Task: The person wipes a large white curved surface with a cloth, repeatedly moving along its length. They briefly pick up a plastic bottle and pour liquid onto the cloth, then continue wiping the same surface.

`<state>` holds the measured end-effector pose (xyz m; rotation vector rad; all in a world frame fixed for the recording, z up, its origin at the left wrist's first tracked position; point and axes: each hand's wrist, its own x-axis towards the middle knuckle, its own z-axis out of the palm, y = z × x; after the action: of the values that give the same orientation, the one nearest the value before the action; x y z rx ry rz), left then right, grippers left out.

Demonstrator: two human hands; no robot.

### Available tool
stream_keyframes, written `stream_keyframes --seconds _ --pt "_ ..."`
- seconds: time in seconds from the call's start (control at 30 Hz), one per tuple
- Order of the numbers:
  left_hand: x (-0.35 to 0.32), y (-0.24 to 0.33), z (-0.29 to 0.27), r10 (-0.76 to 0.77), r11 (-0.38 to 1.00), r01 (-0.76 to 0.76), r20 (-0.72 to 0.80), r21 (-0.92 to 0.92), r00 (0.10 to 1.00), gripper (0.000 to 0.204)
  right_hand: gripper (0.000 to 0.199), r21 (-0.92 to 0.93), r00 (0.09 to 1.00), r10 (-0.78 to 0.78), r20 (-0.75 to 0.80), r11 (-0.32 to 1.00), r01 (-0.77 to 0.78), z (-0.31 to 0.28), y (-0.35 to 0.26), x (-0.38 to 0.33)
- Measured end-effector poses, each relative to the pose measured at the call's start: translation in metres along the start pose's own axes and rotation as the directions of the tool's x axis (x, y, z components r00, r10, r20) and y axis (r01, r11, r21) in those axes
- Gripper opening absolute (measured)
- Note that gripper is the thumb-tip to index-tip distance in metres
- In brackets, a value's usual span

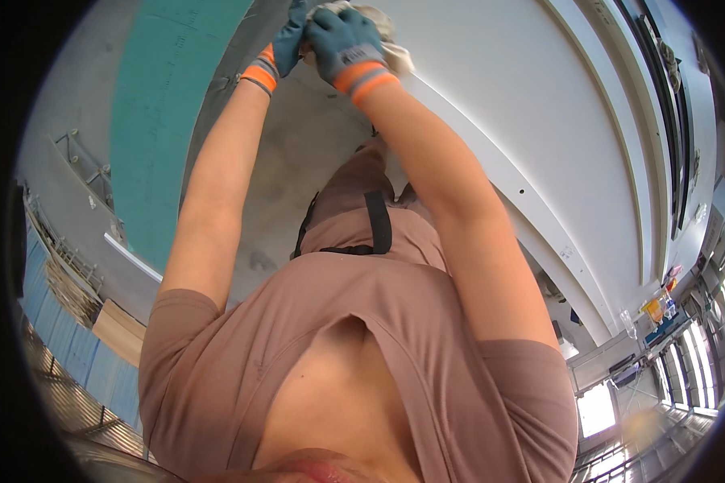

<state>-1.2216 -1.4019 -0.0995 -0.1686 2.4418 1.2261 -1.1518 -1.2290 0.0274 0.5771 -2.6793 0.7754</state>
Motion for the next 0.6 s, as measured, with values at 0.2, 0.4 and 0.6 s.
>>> stream_keyframes --seconds 0.2,0.4,0.6 --pt "0.000 -0.019 0.026 0.054 0.914 0.076 -0.304 0.400 0.951 0.051 0.026 -0.062 0.993 -0.083 -0.079 0.995 0.078 -0.017 -0.002 -0.009" --pt "0.007 -0.032 0.051 0.139 0.752 0.123 -0.338 0.647 0.931 0.047 0.036 -0.180 0.993 0.010 0.118 0.984 0.011 -0.124 0.028 -0.153" --pt "-0.012 -0.012 0.043 0.039 0.965 0.102 -0.520 0.240 0.854 0.066 0.026 -0.309 0.963 0.163 0.214 0.947 -0.091 -0.195 0.019 -0.186"
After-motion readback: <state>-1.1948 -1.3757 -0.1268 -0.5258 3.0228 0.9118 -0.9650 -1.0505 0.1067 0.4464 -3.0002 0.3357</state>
